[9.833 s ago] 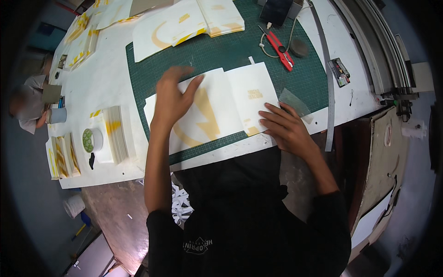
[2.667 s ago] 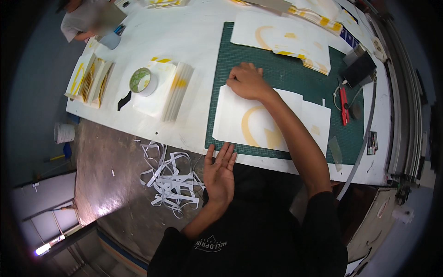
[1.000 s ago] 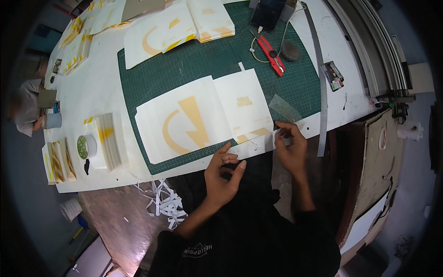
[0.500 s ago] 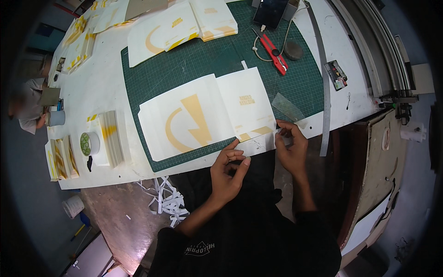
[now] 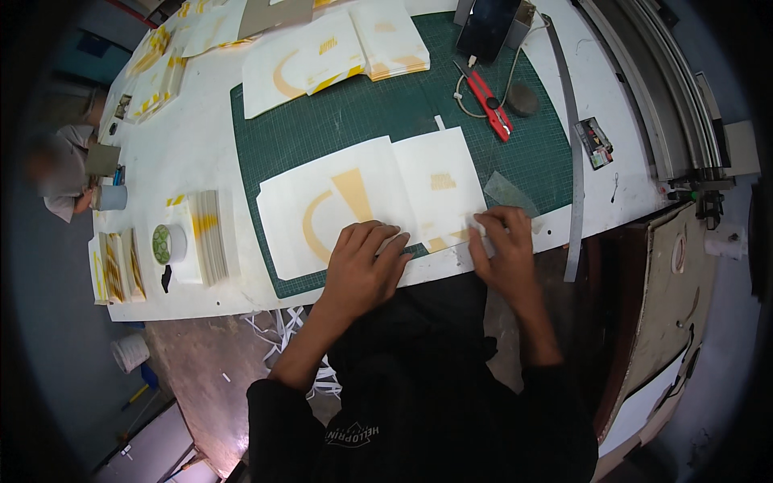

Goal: The person assembles a book by placing a printed cover sheet over a folded booklet, aligning the edges, and smoothing the surface. They repeatedly open and close the assembled book to check the fit and alignment of the cover and pages.

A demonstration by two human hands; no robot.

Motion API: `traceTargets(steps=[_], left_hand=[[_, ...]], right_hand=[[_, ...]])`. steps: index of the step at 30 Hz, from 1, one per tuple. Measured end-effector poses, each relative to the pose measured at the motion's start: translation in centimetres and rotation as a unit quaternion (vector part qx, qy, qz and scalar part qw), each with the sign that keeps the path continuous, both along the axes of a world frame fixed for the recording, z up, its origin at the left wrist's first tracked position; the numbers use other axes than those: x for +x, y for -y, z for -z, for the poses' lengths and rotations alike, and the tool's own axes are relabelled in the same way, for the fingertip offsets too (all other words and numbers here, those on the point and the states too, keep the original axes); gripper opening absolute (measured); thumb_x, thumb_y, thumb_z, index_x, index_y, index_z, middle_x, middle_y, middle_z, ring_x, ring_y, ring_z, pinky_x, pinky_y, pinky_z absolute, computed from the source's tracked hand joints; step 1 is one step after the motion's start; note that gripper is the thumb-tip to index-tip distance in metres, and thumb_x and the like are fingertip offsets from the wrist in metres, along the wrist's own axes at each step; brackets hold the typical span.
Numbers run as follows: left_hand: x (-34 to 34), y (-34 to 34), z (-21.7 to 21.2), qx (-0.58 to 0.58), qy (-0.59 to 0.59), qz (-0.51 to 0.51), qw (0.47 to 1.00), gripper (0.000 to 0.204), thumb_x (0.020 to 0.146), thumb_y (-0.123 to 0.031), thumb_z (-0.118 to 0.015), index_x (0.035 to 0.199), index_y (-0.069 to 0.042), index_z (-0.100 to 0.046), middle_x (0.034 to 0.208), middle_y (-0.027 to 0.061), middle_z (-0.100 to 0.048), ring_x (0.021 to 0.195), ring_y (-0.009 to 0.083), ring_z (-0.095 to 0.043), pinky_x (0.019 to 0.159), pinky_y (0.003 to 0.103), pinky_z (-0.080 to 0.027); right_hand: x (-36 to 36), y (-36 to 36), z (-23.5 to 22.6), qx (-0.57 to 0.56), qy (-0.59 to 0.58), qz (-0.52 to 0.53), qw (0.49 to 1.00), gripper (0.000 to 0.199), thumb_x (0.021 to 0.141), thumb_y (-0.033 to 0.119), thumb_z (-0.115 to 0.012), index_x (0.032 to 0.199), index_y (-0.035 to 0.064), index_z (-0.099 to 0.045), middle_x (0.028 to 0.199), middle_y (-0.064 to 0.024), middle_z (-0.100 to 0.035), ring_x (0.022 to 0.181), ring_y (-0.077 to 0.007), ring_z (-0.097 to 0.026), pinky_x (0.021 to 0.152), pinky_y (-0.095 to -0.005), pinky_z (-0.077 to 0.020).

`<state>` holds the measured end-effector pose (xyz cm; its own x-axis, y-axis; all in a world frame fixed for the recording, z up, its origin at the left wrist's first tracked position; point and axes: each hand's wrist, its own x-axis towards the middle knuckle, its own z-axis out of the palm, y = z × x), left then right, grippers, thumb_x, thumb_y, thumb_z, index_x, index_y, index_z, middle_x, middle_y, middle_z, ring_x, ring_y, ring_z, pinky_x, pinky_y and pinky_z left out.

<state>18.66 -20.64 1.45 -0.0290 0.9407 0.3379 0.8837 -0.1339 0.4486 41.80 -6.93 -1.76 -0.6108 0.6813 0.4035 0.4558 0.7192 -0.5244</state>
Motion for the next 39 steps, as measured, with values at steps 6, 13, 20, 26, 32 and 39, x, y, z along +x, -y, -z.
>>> traceTargets(steps=[6, 13, 20, 26, 32, 39], left_hand=[[-0.7, -0.5, 1.1, -0.017, -0.021, 0.037, 0.999, 0.041, 0.086, -0.016, -0.085, 0.124, -0.007, -0.073, 0.129, 0.013, -0.07, 0.124, 0.0341, -0.064, 0.105, 0.048, -0.051], [-0.6, -1.8, 1.9, -0.021, -0.032, 0.078, 0.996, 0.037, 0.088, -0.016, -0.083, 0.124, -0.007, -0.074, 0.135, 0.0134, -0.069, 0.134, 0.0333, -0.062, 0.118, 0.052, -0.046], [-1.5, -1.7, 2.9, -0.016, -0.086, 0.101, 0.991, 0.027, 0.09, -0.018, -0.079, 0.113, -0.003, -0.079, 0.13, 0.0123, -0.073, 0.132, 0.0301, -0.064, 0.119, 0.047, -0.047], [-3.1, -0.2, 2.7, -0.026, -0.078, 0.109, 0.991, 0.024, 0.091, -0.014, -0.078, 0.113, -0.003, -0.079, 0.132, 0.0139, -0.074, 0.133, 0.031, -0.065, 0.116, 0.046, -0.051], [-3.4, 0.3, 3.4, -0.008, -0.077, 0.113, 0.991, 0.025, 0.09, -0.011, -0.077, 0.114, -0.002, -0.079, 0.132, 0.0151, -0.073, 0.133, 0.0328, -0.065, 0.114, 0.047, -0.053], [-3.3, 0.1, 3.3, -0.012, -0.083, 0.113, 0.99, 0.029, 0.089, -0.01, -0.077, 0.118, -0.003, -0.078, 0.129, 0.0148, -0.074, 0.13, 0.0323, -0.067, 0.113, 0.047, -0.054]], right_hand=[[-1.6, 0.3, -0.4, 0.04, 0.036, -0.021, 0.998, 0.026, 0.081, 0.008, -0.083, 0.105, 0.0048, -0.076, 0.104, -0.0098, -0.06, 0.095, -0.0284, -0.059, 0.082, -0.0438, -0.0427], [-1.4, 0.5, 0.3, 0.033, 0.055, -0.015, 0.998, 0.024, 0.084, 0.013, -0.083, 0.105, 0.0058, -0.074, 0.105, -0.0131, -0.059, 0.099, -0.0322, -0.058, 0.085, -0.0475, -0.0428], [-1.5, 0.5, 0.0, 0.042, 0.061, -0.014, 0.997, 0.023, 0.084, 0.012, -0.084, 0.104, 0.0052, -0.077, 0.102, -0.011, -0.06, 0.096, -0.0284, -0.059, 0.083, -0.0444, -0.0416], [-1.3, 0.5, 0.1, 0.038, 0.064, -0.013, 0.997, 0.022, 0.085, 0.012, -0.083, 0.105, 0.0057, -0.076, 0.102, -0.0111, -0.061, 0.096, -0.029, -0.059, 0.084, -0.0452, -0.0419], [-1.3, 0.6, 0.2, 0.036, 0.066, -0.017, 0.997, 0.023, 0.085, 0.012, -0.083, 0.106, 0.0057, -0.076, 0.102, -0.0117, -0.061, 0.098, -0.0295, -0.059, 0.085, -0.0459, -0.0423], [-0.8, 0.4, -0.1, -0.006, 0.054, -0.024, 0.998, 0.024, 0.087, 0.013, -0.082, 0.108, 0.0037, -0.077, 0.104, -0.0129, -0.062, 0.099, -0.0308, -0.059, 0.087, -0.046, -0.0433]])
